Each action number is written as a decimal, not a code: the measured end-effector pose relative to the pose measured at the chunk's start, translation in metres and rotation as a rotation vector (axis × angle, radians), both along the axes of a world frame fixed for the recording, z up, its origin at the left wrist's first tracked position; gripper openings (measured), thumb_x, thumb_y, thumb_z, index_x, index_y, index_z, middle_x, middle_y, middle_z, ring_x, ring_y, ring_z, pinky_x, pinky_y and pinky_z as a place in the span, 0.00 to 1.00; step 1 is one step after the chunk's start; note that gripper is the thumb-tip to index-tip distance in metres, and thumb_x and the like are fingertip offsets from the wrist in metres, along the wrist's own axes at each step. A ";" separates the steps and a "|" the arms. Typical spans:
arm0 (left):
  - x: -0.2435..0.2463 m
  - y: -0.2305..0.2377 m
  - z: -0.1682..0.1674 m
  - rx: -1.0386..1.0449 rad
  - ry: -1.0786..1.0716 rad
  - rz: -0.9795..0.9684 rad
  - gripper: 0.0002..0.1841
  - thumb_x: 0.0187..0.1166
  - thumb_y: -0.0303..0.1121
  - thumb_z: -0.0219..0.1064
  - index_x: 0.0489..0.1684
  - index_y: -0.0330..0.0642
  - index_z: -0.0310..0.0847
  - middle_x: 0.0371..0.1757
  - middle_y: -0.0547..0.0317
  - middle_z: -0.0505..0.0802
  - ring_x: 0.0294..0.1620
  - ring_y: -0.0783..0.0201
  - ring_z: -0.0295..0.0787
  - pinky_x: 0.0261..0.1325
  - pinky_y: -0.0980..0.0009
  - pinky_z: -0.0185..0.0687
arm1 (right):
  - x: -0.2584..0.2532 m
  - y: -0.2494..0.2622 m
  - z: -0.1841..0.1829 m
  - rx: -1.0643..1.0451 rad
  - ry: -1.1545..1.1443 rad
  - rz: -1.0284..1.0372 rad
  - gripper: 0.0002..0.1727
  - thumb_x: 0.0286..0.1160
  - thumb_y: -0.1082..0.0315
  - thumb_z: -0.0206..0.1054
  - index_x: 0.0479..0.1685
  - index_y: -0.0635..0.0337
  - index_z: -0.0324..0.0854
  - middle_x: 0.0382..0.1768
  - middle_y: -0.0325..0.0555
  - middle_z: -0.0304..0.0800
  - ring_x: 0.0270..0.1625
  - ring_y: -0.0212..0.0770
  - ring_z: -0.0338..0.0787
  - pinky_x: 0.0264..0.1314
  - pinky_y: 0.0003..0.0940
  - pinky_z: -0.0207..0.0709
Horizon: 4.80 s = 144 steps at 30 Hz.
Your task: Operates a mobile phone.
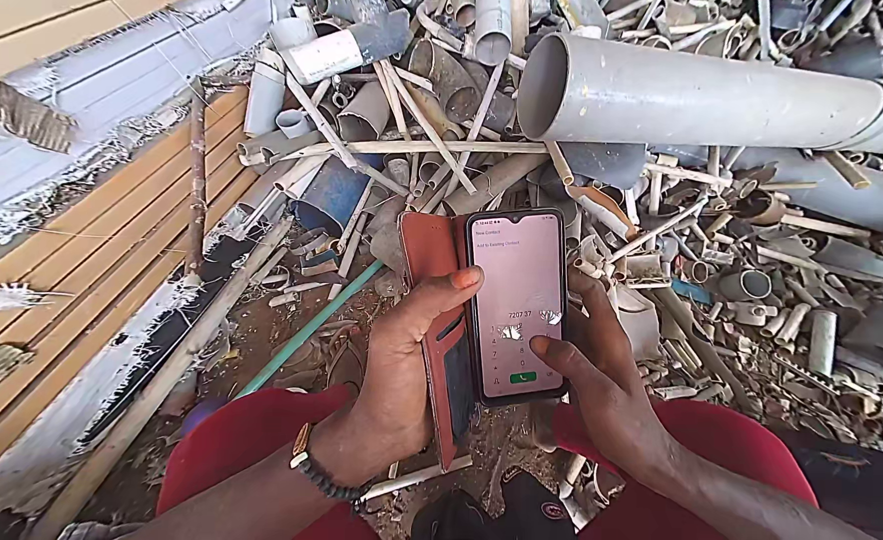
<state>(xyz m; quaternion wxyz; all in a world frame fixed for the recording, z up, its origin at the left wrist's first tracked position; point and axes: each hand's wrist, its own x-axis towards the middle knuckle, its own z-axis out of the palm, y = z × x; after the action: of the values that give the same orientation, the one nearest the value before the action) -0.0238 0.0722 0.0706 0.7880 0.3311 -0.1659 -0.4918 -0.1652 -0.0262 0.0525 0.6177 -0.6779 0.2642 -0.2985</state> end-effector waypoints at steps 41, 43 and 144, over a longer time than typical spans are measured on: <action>-0.008 -0.003 -0.005 -0.010 -0.080 -0.026 0.09 0.76 0.35 0.63 0.42 0.46 0.89 0.41 0.59 0.96 0.48 0.72 0.94 0.56 0.73 0.90 | -0.002 -0.008 0.005 0.006 0.083 0.030 0.42 0.69 0.61 0.73 0.81 0.63 0.54 0.58 0.38 0.87 0.57 0.24 0.92 0.57 0.19 0.88; -0.010 -0.006 -0.005 0.031 -0.090 -0.012 0.09 0.76 0.33 0.59 0.44 0.46 0.86 0.41 0.60 0.95 0.47 0.72 0.93 0.55 0.73 0.89 | 0.000 -0.007 0.002 0.017 0.090 0.010 0.42 0.67 0.63 0.72 0.81 0.63 0.53 0.58 0.38 0.86 0.56 0.23 0.91 0.57 0.19 0.88; 0.010 0.006 0.003 -0.094 -0.079 -0.003 0.10 0.80 0.37 0.61 0.42 0.52 0.90 0.41 0.60 0.96 0.47 0.72 0.95 0.51 0.72 0.92 | -0.021 -0.032 0.013 0.059 0.100 0.481 0.55 0.59 0.82 0.64 0.91 0.54 0.35 0.70 0.40 0.82 0.63 0.29 0.91 0.58 0.25 0.90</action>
<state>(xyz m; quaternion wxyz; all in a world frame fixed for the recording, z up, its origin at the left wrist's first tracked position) -0.0142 0.0785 0.0736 0.7947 0.3125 -0.2204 -0.4714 -0.1859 -0.0577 0.0655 0.6766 -0.7170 0.1339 -0.1013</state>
